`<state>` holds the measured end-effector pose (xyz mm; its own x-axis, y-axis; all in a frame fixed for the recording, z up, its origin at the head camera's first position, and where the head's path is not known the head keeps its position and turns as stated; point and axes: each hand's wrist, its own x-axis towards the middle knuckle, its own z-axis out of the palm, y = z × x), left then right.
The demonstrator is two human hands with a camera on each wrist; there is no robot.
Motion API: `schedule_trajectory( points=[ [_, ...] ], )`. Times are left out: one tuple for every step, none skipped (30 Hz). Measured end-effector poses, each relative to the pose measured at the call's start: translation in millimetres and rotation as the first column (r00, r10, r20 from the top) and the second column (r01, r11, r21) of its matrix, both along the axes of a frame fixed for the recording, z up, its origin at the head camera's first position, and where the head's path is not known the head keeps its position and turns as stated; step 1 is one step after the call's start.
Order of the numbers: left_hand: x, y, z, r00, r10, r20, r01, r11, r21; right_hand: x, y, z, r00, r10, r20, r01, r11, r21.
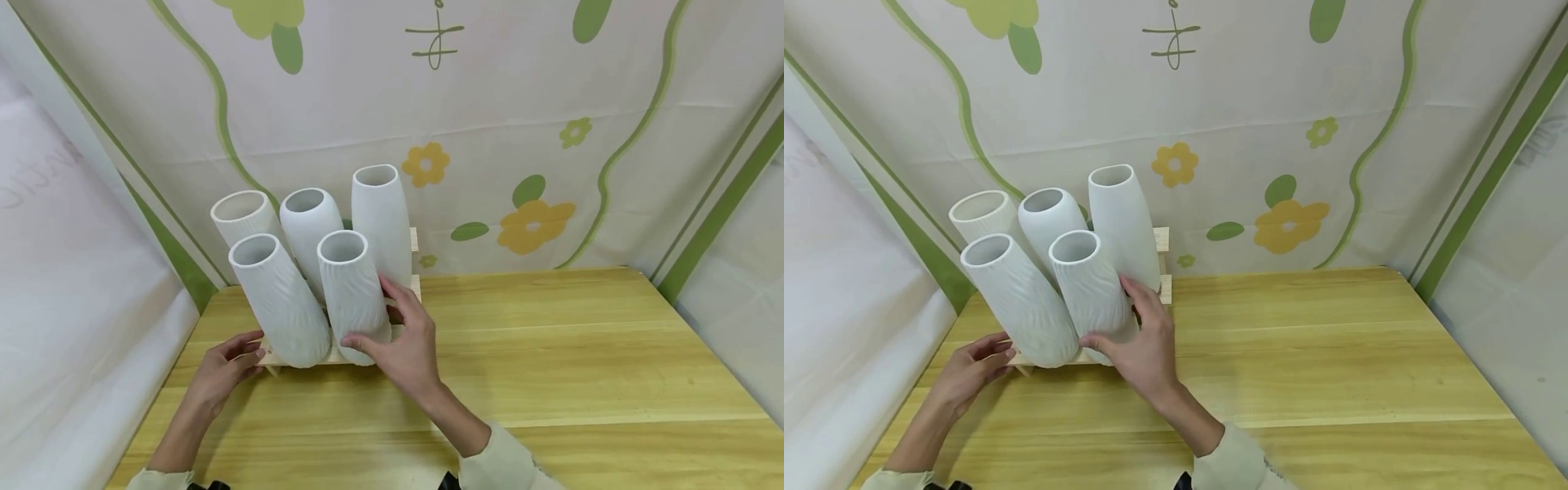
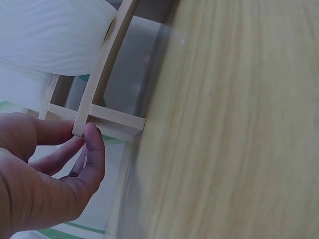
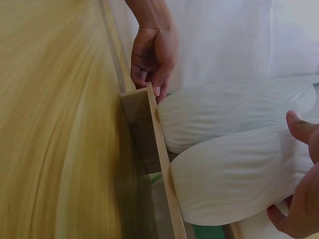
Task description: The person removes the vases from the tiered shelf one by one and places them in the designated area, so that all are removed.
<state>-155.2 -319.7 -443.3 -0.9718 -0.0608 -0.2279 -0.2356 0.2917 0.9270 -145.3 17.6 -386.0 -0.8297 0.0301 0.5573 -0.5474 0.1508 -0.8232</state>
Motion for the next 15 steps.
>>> schedule_trajectory(
  points=[
    [0.0,-0.1,-0.2,1.0,0.0,0.0,0.0,1.0,-0.002,-0.1,-1.2,-0.6,1.0,-0.01,-0.004,0.01,1.0,-0.002],
    [-0.1,-0.2,-0.5,1.0,0.0,0.0,0.0,1.0,-0.006,-0.3,-2.5,-1.2,1.0,-0.018,-0.008,0.018,1.0,-0.006],
    [-0.1,-0.3,-0.7,1.0,-0.001,0.0,0.001,1.0,-0.009,-0.4,-3.6,-1.6,1.0,-0.027,-0.012,0.027,1.0,-0.008],
    [-0.1,-0.4,-1.0,1.0,-0.001,-0.001,0.001,1.0,-0.012,-0.5,-4.7,-2.0,0.999,-0.035,-0.017,0.035,0.999,-0.01],
    [-0.2,-0.6,-1.2,1.0,-0.001,-0.002,0.001,1.0,-0.012,-0.8,-5.7,-2.5,0.999,-0.044,-0.018,0.044,0.999,-0.011],
    [-0.3,-0.7,-1.5,1.0,-0.001,-0.002,0.001,1.0,-0.011,-0.9,-6.5,-2.8,0.998,-0.052,-0.02,0.051,0.999,-0.01],
    [-0.3,-0.8,-1.6,1.0,-0.002,-0.003,0.002,1.0,-0.01,-0.9,-7.2,-3.0,0.998,-0.06,-0.021,0.06,0.998,-0.006],
    [-0.4,-0.9,-1.6,1.0,0.0,-0.004,0.0,1.0,-0.008,-1.0,-7.8,-3.2,0.998,-0.068,-0.02,0.068,0.998,-0.003],
    [-0.4,-1.0,-1.7,1.0,0.001,-0.004,-0.001,1.0,-0.006,-0.9,-8.2,-3.3,0.997,-0.077,-0.016,0.077,0.997,0.005],
    [-0.4,-0.9,-1.6,1.0,0.002,-0.005,-0.002,1.0,-0.004,-0.9,-8.5,-3.2,0.996,-0.084,-0.012,0.084,0.996,0.012],
    [-0.4,-0.7,-1.6,1.0,0.002,-0.006,-0.002,1.0,-0.002,-0.9,-8.6,-3.2,0.996,-0.091,-0.006,0.091,0.996,0.021],
    [-0.3,-0.5,-1.5,1.0,0.002,-0.007,-0.002,1.0,-0.002,-0.8,-8.6,-3.0,0.995,-0.098,0.0,0.097,0.995,0.028],
    [-0.1,-0.5,-1.0,1.0,0.002,-0.009,-0.002,1.0,-0.003,-0.9,-8.8,-2.5,0.995,-0.102,0.007,0.102,0.994,0.034],
    [0.0,-0.5,-0.5,1.0,0.002,-0.01,-0.002,1.0,-0.005,-1.1,-8.9,-2.0,0.994,-0.106,0.014,0.105,0.994,0.04],
    [0.2,-0.4,0.0,1.0,0.002,-0.011,-0.003,1.0,-0.007,-1.3,-8.9,-1.5,0.994,-0.107,0.019,0.106,0.993,0.047]
  ],
)
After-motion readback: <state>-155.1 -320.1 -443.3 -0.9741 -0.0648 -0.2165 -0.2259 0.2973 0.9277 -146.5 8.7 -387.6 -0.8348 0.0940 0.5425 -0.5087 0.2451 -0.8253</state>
